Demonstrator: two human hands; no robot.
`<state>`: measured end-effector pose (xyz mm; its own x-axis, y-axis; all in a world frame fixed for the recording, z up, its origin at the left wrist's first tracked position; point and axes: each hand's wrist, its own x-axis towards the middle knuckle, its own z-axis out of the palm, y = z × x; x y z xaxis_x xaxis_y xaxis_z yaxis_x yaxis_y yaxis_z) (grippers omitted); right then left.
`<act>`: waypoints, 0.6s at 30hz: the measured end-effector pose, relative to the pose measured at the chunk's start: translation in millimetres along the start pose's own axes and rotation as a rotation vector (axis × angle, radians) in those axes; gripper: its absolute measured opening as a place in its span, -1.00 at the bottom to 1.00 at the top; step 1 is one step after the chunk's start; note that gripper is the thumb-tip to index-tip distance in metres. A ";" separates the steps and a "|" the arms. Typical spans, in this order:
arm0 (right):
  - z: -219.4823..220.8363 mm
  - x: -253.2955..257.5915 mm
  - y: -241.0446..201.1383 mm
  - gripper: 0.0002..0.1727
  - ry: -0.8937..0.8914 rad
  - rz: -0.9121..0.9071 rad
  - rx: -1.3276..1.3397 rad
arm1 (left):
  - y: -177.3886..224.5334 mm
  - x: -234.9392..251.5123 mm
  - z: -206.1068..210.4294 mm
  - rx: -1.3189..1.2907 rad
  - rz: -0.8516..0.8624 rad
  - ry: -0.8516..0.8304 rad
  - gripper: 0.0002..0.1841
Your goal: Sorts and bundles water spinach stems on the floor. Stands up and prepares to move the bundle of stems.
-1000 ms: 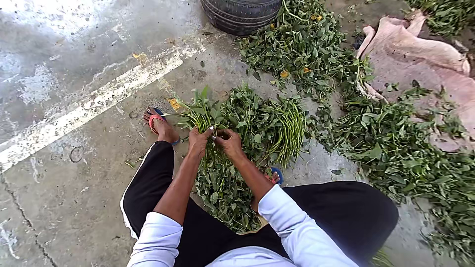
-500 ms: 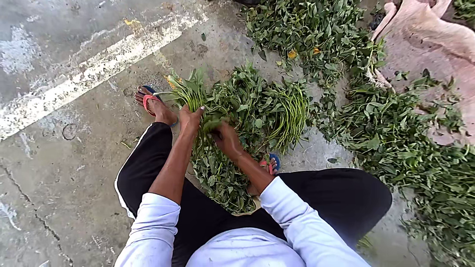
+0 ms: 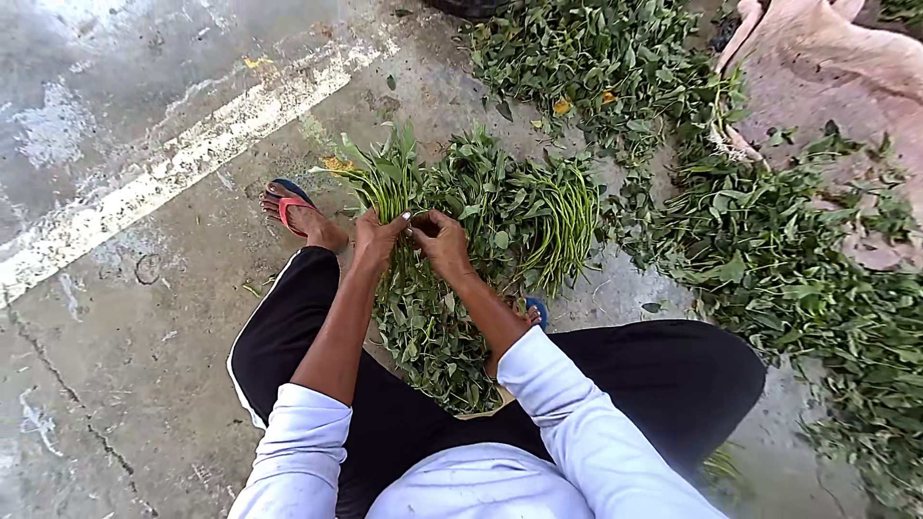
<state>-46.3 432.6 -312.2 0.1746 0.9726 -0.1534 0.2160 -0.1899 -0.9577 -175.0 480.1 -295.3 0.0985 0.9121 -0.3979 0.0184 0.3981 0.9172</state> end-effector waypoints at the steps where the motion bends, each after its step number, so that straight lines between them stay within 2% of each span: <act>1: 7.0 1.5 2.3 -0.79 0.044 -0.018 0.036 | -0.4 -0.6 0.8 -0.024 0.000 0.015 -0.67; 5: 18.3 -12.5 7.4 -0.85 0.093 -0.275 -0.120 | -4.6 4.3 -2.7 0.019 0.026 0.087 -0.66; 9: 2.7 -32.7 16.5 -0.92 -0.203 -0.469 -0.331 | 4.8 11.0 -17.4 0.040 0.024 0.117 -0.68; 14: -19.2 -37.9 25.5 -0.73 -0.027 -0.458 -0.331 | 14.2 10.1 -25.5 0.034 0.074 -0.024 -0.71; 18: -17.5 -32.6 29.4 -0.69 -0.058 -0.413 -0.399 | 16.3 4.9 -21.4 0.007 0.071 -0.190 -0.79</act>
<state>-28.8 393.0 -331.1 -0.0515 0.9804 0.1901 0.6030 0.1823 -0.7766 -195.5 493.1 -282.8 0.2854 0.9030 -0.3213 0.0120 0.3318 0.9433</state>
